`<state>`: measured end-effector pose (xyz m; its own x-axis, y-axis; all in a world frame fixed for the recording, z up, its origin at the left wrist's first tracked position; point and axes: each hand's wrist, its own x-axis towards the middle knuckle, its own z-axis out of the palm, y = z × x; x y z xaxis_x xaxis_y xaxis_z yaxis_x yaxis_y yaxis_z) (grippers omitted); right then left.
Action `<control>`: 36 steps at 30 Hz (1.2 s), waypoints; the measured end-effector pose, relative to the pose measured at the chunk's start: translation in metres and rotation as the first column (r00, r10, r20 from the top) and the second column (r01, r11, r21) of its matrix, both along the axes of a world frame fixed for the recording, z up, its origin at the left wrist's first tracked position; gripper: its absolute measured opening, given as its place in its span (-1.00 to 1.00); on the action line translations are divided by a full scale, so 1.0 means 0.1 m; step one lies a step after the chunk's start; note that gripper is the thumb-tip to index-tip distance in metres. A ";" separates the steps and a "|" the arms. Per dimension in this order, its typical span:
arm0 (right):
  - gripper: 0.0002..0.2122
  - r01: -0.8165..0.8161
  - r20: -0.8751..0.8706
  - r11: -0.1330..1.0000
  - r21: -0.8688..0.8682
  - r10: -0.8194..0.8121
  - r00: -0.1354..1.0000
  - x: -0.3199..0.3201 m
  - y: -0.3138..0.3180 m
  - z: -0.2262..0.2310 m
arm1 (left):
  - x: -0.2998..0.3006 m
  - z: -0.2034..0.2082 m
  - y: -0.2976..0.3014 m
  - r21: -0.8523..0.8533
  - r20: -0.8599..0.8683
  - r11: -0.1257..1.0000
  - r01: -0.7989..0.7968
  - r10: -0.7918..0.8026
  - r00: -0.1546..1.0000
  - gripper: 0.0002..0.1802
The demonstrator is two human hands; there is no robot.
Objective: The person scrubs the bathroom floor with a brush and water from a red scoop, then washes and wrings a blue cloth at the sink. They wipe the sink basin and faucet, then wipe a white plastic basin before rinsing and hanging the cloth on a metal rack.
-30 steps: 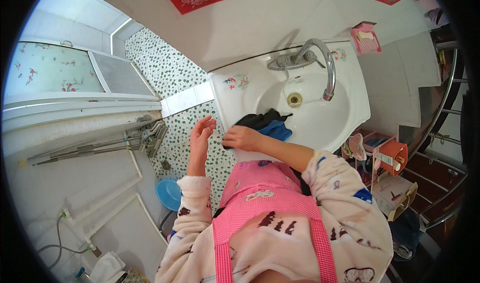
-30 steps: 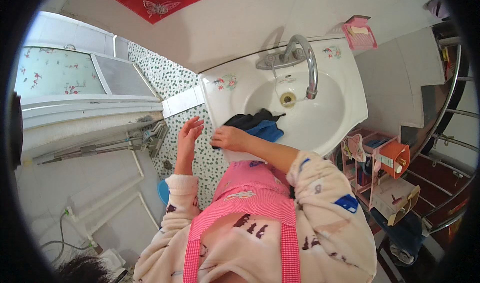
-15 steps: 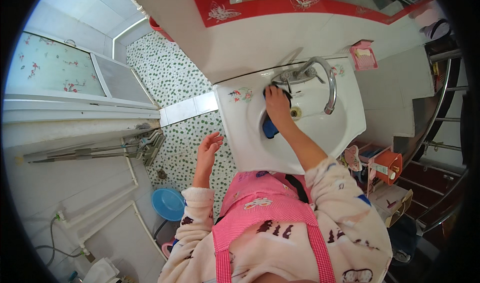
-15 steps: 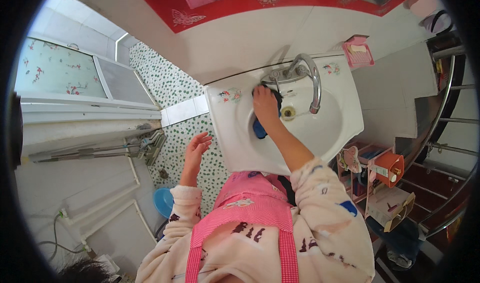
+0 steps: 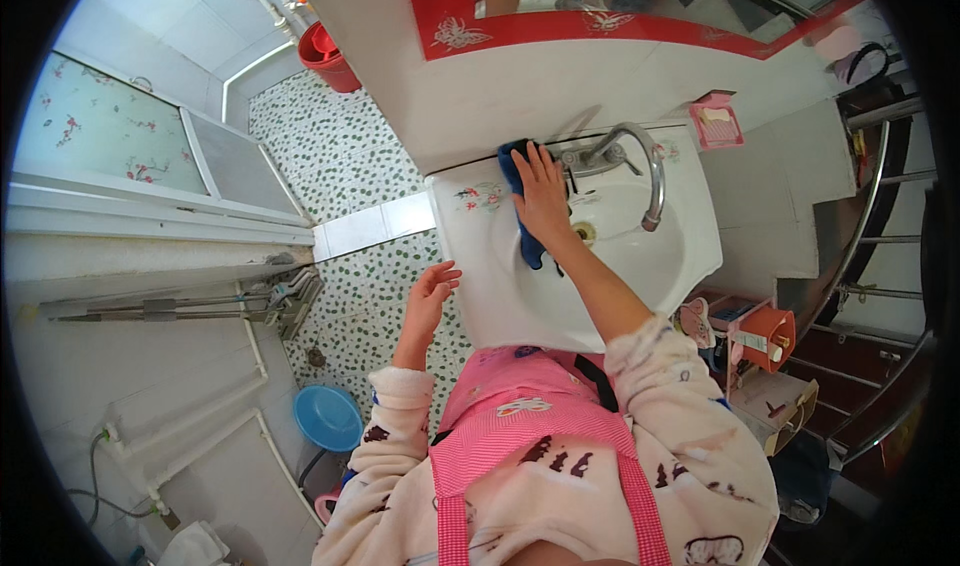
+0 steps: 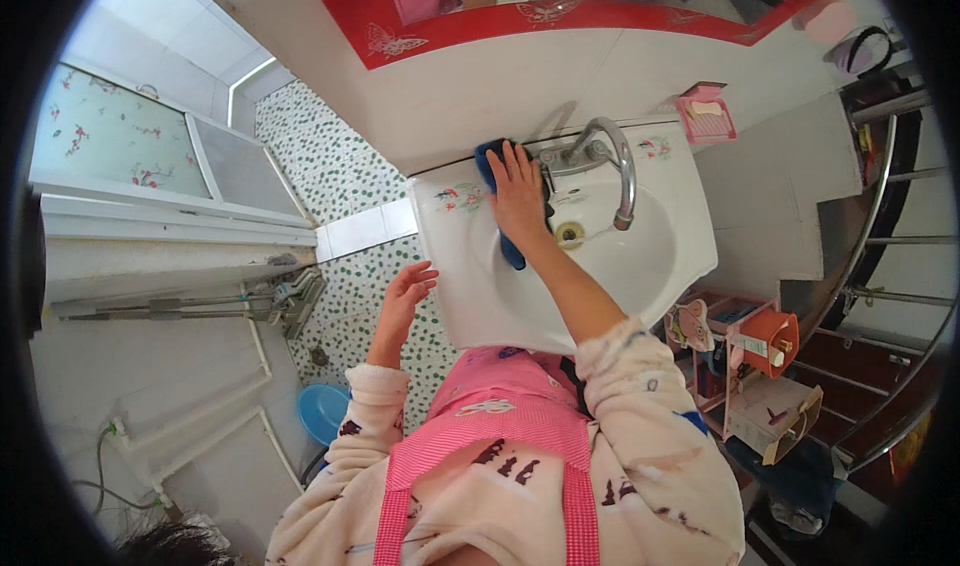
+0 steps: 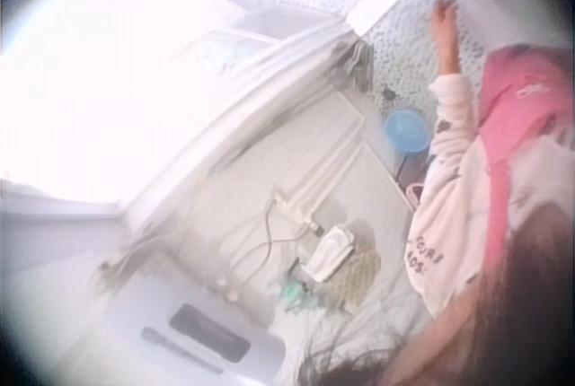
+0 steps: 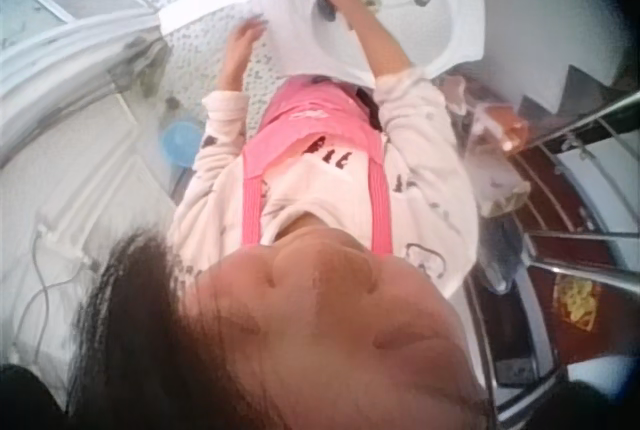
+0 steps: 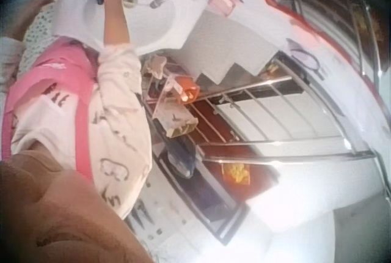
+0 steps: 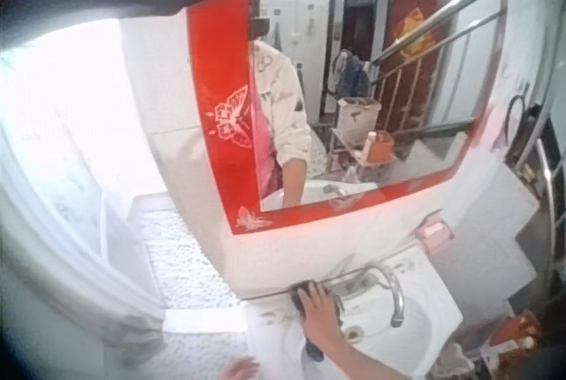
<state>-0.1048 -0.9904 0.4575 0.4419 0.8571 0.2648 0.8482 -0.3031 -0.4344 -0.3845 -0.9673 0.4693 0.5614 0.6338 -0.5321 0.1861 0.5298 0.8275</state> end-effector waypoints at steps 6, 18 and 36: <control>-0.52 0.015 0.311 0.988 -0.153 0.034 0.950 -0.17 0.11 -0.33 | -0.17 0.14 -0.14 -0.004 -0.081 0.999 -0.046 0.046 0.996 -0.55; -0.66 -0.481 0.146 0.875 -0.049 0.482 0.864 -0.83 0.65 -0.37 | -0.03 0.09 -0.34 0.026 -0.100 1.000 0.009 -0.006 0.995 -0.53; -0.88 -0.575 0.257 0.800 0.174 0.526 0.810 -0.99 0.95 -0.48 | -0.59 0.08 -0.54 -0.025 -0.016 0.975 -0.220 0.219 0.976 -0.53</control>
